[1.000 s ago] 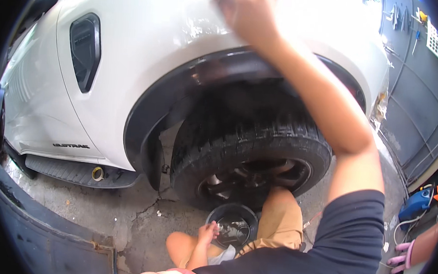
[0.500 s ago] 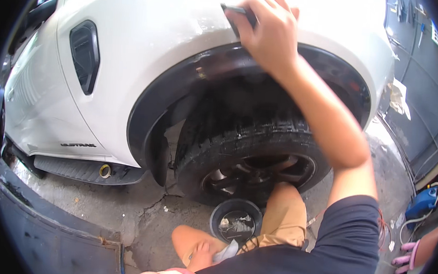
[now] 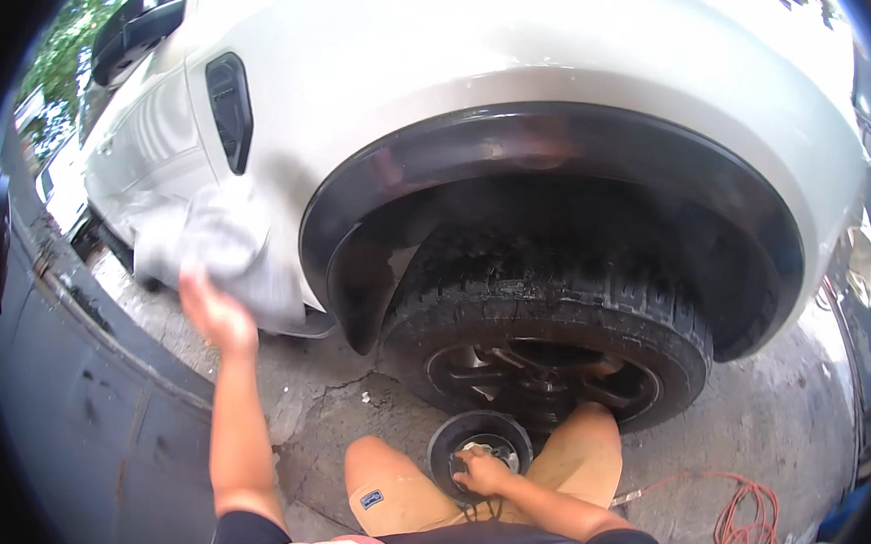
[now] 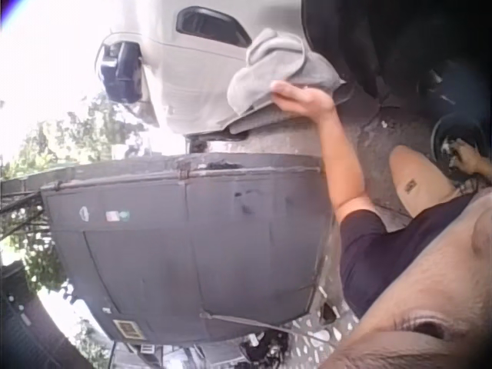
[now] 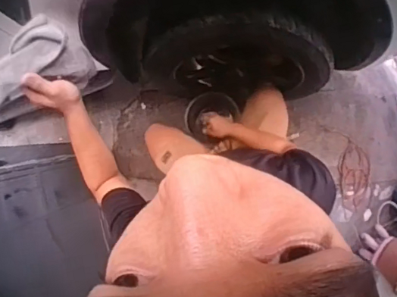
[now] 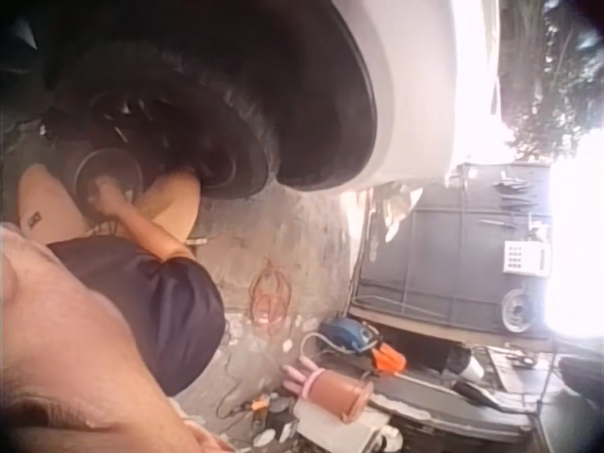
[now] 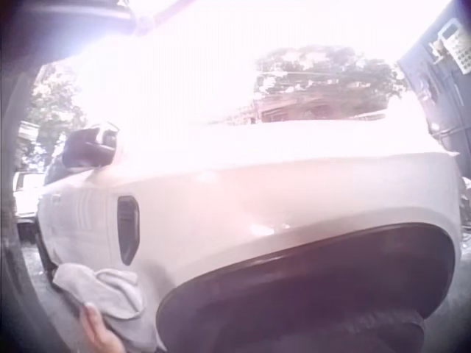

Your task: The person sands a small area of the white car's fender using a small piece of sandpaper dipped in a bucket of water, then wipes the area with a cloth.

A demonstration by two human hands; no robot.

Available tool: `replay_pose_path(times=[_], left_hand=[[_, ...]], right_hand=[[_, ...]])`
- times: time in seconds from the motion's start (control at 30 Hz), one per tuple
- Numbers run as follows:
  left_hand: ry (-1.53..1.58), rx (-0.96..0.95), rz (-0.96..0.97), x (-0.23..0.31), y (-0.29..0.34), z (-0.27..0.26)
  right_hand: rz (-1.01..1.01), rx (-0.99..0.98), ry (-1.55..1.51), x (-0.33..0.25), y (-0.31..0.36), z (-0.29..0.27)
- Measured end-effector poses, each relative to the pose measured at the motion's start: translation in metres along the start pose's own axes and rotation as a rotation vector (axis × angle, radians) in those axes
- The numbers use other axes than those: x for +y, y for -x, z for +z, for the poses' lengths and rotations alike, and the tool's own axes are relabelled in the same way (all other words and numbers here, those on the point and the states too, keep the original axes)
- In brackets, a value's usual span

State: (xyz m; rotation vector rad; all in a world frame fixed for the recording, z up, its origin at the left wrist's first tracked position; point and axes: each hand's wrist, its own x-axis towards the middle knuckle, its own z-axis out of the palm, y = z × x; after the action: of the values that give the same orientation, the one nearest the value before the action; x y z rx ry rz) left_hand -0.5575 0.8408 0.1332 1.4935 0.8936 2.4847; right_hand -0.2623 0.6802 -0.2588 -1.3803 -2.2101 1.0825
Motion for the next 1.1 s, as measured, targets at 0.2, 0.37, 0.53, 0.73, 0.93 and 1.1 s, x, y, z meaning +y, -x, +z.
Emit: replay_pose_path(times=[0.2, 0.37, 0.53, 0.73, 0.93, 1.1], left_hand=[[-1.006, -0.304, 0.950, 0.013, -0.116, 0.196], [-0.666, -0.301, 0.894, 0.025, -0.118, 0.232], [-0.580, -0.440, 0.890, 0.037, -0.107, 0.241], [-0.591, -0.490, 1.119, 0.084, -0.003, 0.313], [-0.738, -0.379, 1.082, 0.051, 0.009, 0.230], [-0.789, -0.052, 0.672, -0.004, -0.025, 0.194]], right_hand=[[0.046, 0.081, -0.123, 0.015, 0.029, -0.031], [0.125, 0.236, -0.210, 0.045, 0.038, -0.056], [0.084, 0.264, -0.257, 0.062, 0.032, -0.049], [-0.002, 0.132, -0.305, 0.050, 0.021, -0.044], [0.039, 0.149, -0.284, 0.038, 0.020, -0.057], [0.132, 0.252, -0.366, 0.034, 0.029, -0.053]])
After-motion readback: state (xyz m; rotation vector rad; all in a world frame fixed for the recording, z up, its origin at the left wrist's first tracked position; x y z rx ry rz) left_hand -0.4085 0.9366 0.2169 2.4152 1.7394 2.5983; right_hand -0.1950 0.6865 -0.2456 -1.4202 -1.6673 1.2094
